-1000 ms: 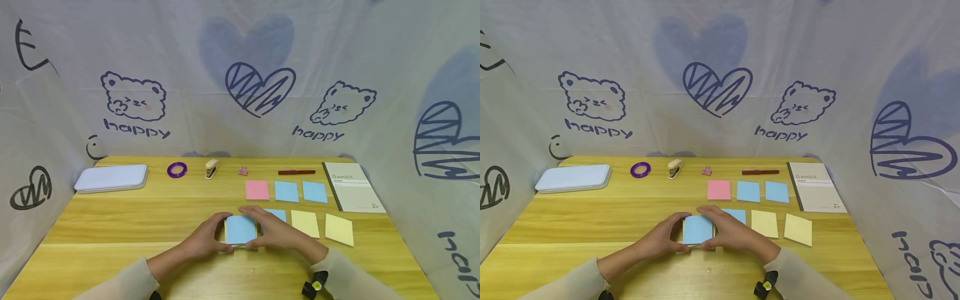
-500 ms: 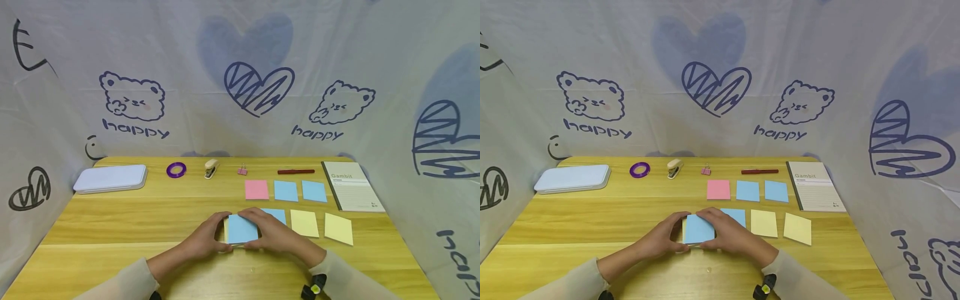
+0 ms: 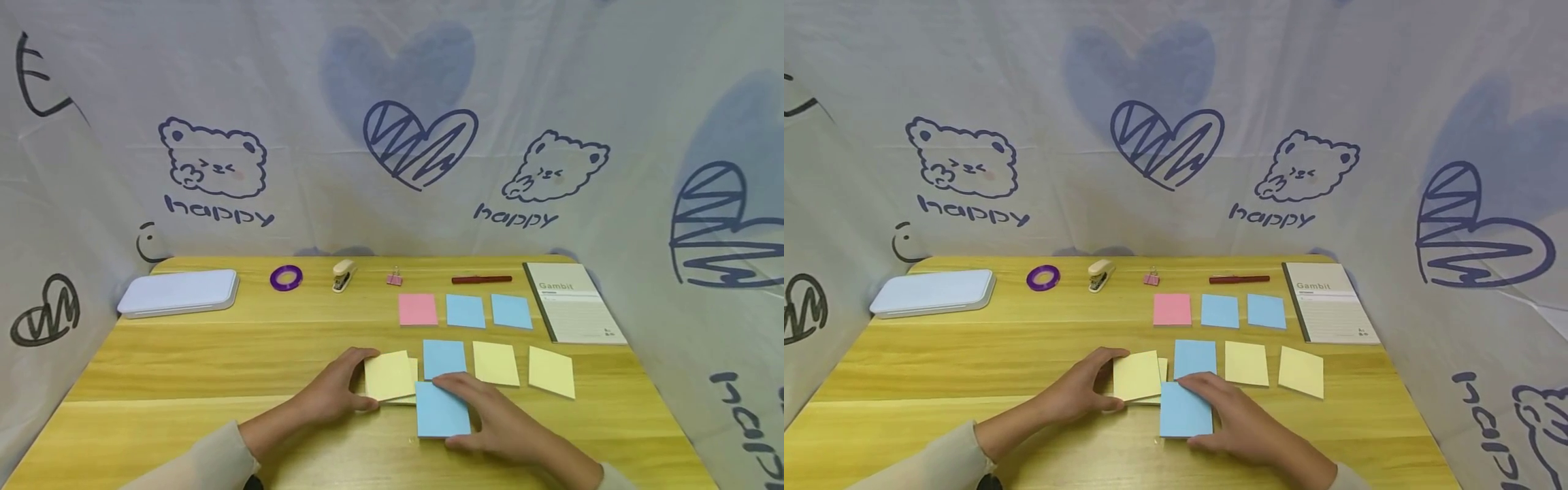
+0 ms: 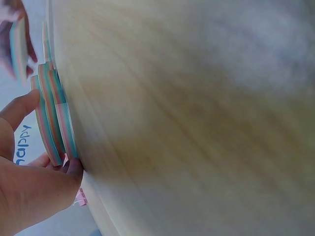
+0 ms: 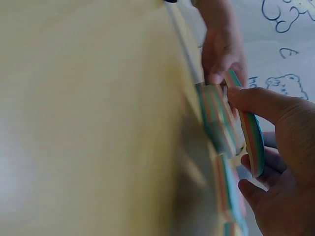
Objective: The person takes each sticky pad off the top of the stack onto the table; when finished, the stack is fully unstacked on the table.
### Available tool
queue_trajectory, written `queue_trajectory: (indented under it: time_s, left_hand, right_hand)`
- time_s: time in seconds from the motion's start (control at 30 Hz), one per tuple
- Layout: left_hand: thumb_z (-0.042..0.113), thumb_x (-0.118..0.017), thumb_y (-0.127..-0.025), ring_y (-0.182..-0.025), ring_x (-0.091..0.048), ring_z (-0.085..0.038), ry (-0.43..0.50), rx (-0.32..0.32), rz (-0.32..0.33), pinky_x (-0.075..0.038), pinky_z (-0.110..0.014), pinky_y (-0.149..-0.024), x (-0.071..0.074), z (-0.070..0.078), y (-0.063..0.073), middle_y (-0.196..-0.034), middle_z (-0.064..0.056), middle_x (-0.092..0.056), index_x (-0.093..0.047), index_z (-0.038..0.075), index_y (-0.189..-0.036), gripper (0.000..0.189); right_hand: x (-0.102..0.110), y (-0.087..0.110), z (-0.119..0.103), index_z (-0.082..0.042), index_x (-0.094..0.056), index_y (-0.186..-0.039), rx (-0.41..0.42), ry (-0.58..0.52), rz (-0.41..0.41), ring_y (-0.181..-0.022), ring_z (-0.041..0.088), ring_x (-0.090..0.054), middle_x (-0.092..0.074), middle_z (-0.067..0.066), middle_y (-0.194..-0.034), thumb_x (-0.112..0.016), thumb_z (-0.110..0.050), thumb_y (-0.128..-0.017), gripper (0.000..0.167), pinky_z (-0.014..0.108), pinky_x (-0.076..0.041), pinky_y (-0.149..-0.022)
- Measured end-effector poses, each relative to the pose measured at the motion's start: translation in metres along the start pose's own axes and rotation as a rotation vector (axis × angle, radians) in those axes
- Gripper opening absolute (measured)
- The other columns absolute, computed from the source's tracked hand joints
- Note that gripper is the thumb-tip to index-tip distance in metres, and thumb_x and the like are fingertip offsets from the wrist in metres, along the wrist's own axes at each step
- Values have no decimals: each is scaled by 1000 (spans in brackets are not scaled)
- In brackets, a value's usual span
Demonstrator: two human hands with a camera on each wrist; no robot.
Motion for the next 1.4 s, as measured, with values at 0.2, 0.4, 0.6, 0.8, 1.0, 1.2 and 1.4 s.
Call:
queue_trajectory:
  time_s: [0.2,0.4,0.6,0.8,1.0,1.2,1.4]
  left_hand:
    - [18,-91,-79,-139,-45,-42,-5,6,0,-34,-60,-118,1,0,2,-145,-19,-52,-48,3,-149,84]
    - [18,-91,-79,-138,-47,-41,-8,1,-3,-35,-60,-117,0,1,1,-144,-19,-52,-47,3,-149,84]
    - [17,-91,-79,-137,-47,-40,-4,1,-6,-35,-59,-117,0,1,1,-144,-19,-52,-47,2,-149,84]
    - [17,-90,-80,-137,-47,-40,-3,-3,-11,-35,-59,-117,0,1,1,-144,-19,-52,-46,2,-149,83]
    - [22,-90,-81,-142,-43,-40,-4,-8,-41,-32,-60,-119,1,-2,1,-149,-17,-49,-44,3,-151,86]
    - [23,-92,-78,-143,-41,-41,9,-13,-75,-31,-61,-119,-2,-4,0,-152,-18,-45,-38,3,-155,96]
    - [20,-92,-79,-139,-46,-39,-46,-30,-58,-37,-58,-117,-4,-1,1,-149,-18,-48,-38,2,-154,94]
  right_hand:
    - [-15,20,11,-20,-47,-154,-7,-19,-28,-127,18,-54,-49,-6,-150,-80,-50,-88,80,35,-53,-99]
    - [-22,25,15,-25,-46,-154,-2,-21,-20,-126,20,-54,-48,-6,-150,-78,-52,-89,77,33,-54,-94]
    - [-25,24,17,-25,-45,-154,9,2,-16,-127,21,-54,-47,-5,-152,-78,-52,-89,78,33,-54,-93]
    - [-18,18,12,-23,-45,-155,6,25,-52,-133,21,-52,-45,-8,-153,-78,-56,-86,84,42,-52,-104]
    - [-1,-7,-1,-17,-46,-155,44,5,-57,-135,22,-52,-48,-5,-151,-82,-44,-87,81,49,-49,-109]
    - [1,-46,-7,-13,-43,-156,73,-20,-71,-139,26,-49,-47,2,-153,-84,-37,-87,84,51,-47,-110]
    - [-12,-77,-7,-12,-40,-158,52,-62,-111,-143,26,-45,-44,4,-158,-84,-41,-86,90,51,-45,-113]
Point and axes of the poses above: each hand's wrist, its own y-axis away from the middle knuckle, its own x-axis out of the back of the hand, z = x × y, the point moved 9 cm from there along -y, towards the middle knuckle
